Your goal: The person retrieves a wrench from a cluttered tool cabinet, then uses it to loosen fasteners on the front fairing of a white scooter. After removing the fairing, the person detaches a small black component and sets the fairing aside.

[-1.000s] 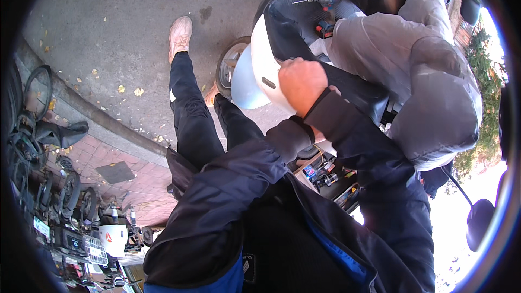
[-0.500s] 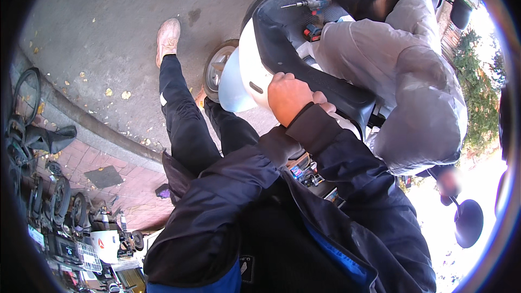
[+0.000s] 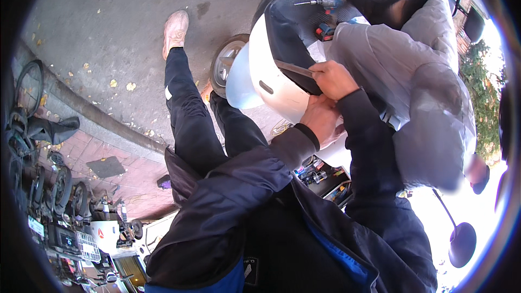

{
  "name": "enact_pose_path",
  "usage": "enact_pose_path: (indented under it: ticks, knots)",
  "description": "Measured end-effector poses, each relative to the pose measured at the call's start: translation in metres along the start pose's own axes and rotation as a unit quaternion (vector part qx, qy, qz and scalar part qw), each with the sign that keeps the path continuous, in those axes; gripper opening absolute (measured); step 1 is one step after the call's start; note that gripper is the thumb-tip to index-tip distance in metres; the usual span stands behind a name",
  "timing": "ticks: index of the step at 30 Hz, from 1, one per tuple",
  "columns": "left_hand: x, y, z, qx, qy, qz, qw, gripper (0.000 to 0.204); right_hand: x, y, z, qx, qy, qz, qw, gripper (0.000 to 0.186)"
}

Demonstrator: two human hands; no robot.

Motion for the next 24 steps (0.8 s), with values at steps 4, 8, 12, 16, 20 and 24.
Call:
enact_pose_path:
  ticks: [4,8,12,16,20,24]
  knots:
    - [0.001,-0.004,0.000,0.034,0.023,-0.033,0.999,0.021,0.006,0.007,0.002,0.012,-0.021,0.041,0.999,0.028]
    - [-0.006,-0.009,-0.007,0.052,0.026,-0.088,0.994,0.027,0.007,-0.009,0.000,-0.013,-0.011,0.038,0.999,0.027]
    - [-0.012,-0.009,-0.013,0.007,-0.004,-0.026,1.000,0.029,0.003,-0.020,-0.011,-0.035,0.048,0.032,0.998,0.027]
    - [-0.019,-0.011,-0.022,-0.059,0.054,0.040,0.996,0.033,-0.011,-0.035,-0.010,-0.079,0.050,0.020,0.995,0.027]
    - [-0.018,-0.006,-0.026,-0.055,0.002,0.014,0.998,0.030,-0.020,-0.077,-0.002,0.009,0.178,-0.006,0.984,0.026]
    - [-0.004,-0.001,-0.022,-0.072,0.032,-0.001,0.997,0.022,-0.015,-0.110,0.013,0.117,0.383,-0.082,0.913,0.019]
Point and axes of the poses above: each hand's wrist, its own y-axis away from the middle knuckle, its own x-axis out of the back of the hand, z = x × y, the point moved 5 cm from there along -y, towards the middle knuckle, and after that the axes turned 12 degrees about -z, right-handed, at the moved point
